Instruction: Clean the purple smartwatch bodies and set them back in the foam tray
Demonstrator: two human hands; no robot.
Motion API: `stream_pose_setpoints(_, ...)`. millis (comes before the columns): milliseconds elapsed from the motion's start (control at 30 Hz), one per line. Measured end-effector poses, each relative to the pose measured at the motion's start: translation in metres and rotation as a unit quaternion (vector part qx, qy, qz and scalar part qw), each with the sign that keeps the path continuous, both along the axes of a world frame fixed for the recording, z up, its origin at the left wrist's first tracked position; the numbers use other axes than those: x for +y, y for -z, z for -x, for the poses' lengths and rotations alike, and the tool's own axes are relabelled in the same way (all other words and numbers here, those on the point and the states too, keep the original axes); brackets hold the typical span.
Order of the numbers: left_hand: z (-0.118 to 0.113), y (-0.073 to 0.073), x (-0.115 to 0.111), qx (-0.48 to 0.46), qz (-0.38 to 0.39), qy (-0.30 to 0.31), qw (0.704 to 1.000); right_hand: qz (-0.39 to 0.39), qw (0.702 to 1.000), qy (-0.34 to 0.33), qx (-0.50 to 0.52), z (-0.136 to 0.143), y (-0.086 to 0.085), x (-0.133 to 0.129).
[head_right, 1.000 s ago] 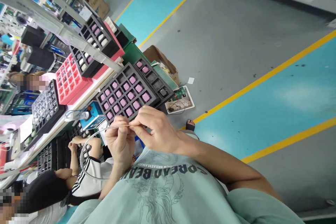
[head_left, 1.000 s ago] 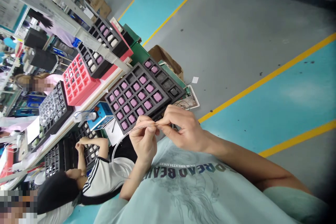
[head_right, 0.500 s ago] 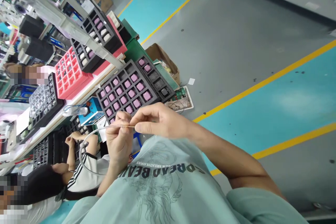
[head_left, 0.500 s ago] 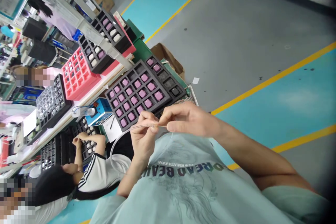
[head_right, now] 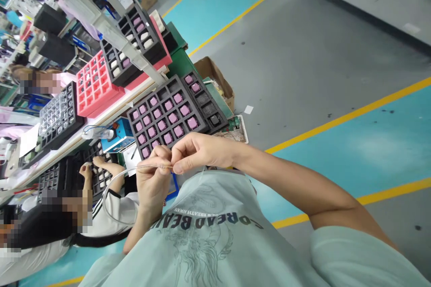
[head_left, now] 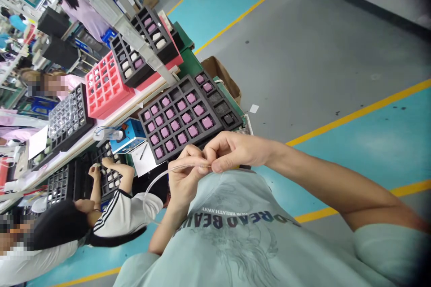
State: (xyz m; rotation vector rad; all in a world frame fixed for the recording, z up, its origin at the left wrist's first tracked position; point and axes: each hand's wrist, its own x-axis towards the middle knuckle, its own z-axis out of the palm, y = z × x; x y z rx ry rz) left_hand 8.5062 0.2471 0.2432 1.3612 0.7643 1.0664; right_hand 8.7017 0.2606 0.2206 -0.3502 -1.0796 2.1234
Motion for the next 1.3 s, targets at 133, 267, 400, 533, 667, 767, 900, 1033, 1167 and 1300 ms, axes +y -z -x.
stream_pose_setpoints(133,-0.005,0.001,-0.001,-0.012,-0.009,-0.038,0.999,-0.032,0.996,0.084,-0.016,0.004,-0.007,-0.008)
stream_pose_setpoints(267,-0.01,0.002,-0.001,-0.016,-0.004,-0.063,0.998,-0.137,0.961,0.213,-0.11,0.005,-0.017,-0.019)
stream_pose_setpoints(400,-0.015,0.0,0.0,-0.02,0.007,-0.078,0.997,-0.257,0.88,0.35,-0.19,0.009,-0.02,-0.029)
stream_pose_setpoints(533,-0.019,-0.001,0.0,-0.023,0.013,-0.1,0.995,-0.338,0.795,0.454,-0.221,0.016,-0.016,-0.033)
stream_pose_setpoints(667,-0.022,0.0,0.001,-0.029,0.029,-0.126,0.991,-0.404,0.715,0.514,-0.248,0.023,-0.012,-0.032)
stream_pose_setpoints(767,-0.023,0.001,0.0,-0.021,0.028,-0.133,0.99,-0.432,0.664,0.54,-0.283,0.027,-0.011,-0.032)
stream_pose_setpoints(900,-0.024,0.002,-0.001,-0.033,0.019,-0.144,0.989,-0.468,0.601,0.565,-0.317,0.031,-0.011,-0.032)
stream_pose_setpoints(1033,-0.024,0.002,-0.004,-0.031,0.027,-0.159,0.987,-0.498,0.538,0.582,-0.351,0.033,-0.009,-0.032)
stream_pose_setpoints(1167,-0.026,0.004,-0.006,-0.033,0.017,-0.174,0.984,-0.507,0.513,0.583,-0.374,0.035,-0.007,-0.033)
stream_pose_setpoints(1300,-0.028,0.004,-0.008,-0.04,0.005,-0.183,0.982,-0.502,0.505,0.591,-0.379,0.037,-0.006,-0.035)
